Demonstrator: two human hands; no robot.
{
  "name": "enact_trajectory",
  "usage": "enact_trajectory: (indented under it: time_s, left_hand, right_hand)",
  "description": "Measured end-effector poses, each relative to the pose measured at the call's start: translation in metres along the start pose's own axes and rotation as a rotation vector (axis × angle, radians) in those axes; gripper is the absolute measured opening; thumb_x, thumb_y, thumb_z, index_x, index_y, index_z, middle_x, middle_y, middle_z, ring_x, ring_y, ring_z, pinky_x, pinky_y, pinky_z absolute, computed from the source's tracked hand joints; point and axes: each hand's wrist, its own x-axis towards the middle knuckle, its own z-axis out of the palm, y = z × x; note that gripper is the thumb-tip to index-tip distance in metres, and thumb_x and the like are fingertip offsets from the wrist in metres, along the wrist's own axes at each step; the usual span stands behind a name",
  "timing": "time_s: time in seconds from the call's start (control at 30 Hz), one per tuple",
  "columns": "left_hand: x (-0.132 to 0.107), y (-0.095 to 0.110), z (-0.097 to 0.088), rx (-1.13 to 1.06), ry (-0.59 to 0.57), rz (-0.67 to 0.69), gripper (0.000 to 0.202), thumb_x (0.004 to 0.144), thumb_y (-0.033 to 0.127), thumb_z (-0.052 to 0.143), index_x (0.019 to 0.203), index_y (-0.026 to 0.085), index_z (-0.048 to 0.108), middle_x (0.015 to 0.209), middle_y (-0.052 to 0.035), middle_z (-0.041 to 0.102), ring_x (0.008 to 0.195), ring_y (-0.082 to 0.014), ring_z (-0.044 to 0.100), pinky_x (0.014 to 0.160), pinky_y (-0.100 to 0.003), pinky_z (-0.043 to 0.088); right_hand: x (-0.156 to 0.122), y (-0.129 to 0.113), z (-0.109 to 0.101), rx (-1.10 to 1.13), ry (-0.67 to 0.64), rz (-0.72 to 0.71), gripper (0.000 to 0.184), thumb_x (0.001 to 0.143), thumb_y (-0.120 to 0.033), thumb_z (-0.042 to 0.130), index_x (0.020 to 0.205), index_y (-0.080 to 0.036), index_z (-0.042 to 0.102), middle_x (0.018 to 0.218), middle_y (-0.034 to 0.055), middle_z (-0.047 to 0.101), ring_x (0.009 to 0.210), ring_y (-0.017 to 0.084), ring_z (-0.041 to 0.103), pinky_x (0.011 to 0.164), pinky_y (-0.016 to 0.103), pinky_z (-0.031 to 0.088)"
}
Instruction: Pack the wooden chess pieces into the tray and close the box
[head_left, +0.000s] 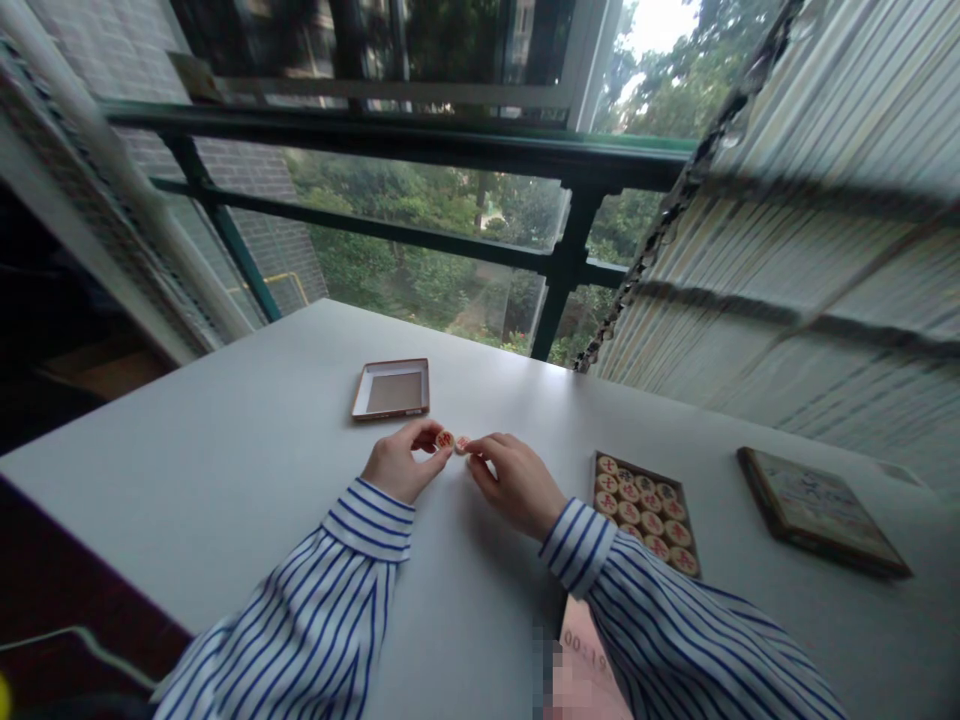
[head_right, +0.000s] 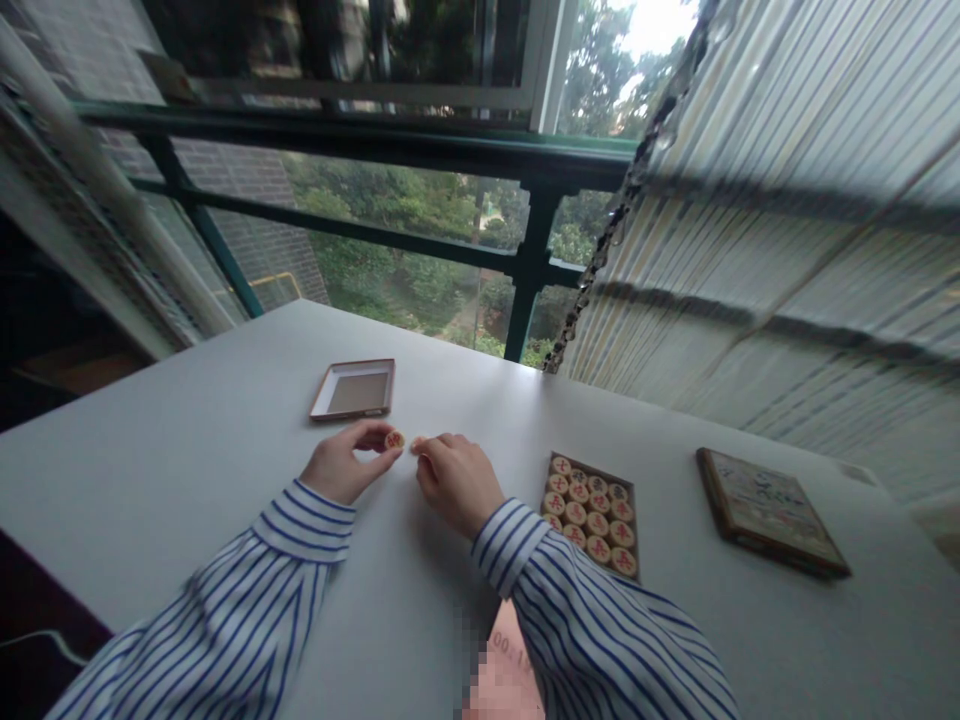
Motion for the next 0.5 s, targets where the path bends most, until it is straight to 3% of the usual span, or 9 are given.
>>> enact_trajectory:
  time_s: [0.23, 0.5]
  left_hand:
    - [0.0, 0.006, 0.005, -0.219, -0.009, -0.117, 0.024, 0.063, 0.029, 0.063, 0.08, 0.014, 0.053, 0.071, -0.0034, 0.065, 0.063, -0.0141, 0.062, 0.061, -0.027, 0.052]
    - [0.001, 0.006, 0.007, -0.296, -0.039, -0.176, 0.033, 0.06, 0.033, 0.065, 0.086, 0.015, 0.053, 0.066, -0.0027, 0.065, 0.06, -0.0147, 0.061, 0.061, -0.029, 0.052]
  right_hand:
    - [0.001, 0.0, -0.004, 0.017, 0.041, 0.003, 0.018, 0.083, -0.019, 0.045, 0.095, -0.018, 0.059, 0.089, 0.0055, 0.062, 0.081, 0.014, 0.054, 0.073, 0.026, 0.039]
    - [0.003, 0.004, -0.013, 0.05, 0.114, 0.033, 0.019, 0.082, -0.018, 0.045, 0.094, -0.018, 0.061, 0.086, 0.0056, 0.063, 0.08, 0.014, 0.055, 0.074, 0.027, 0.041]
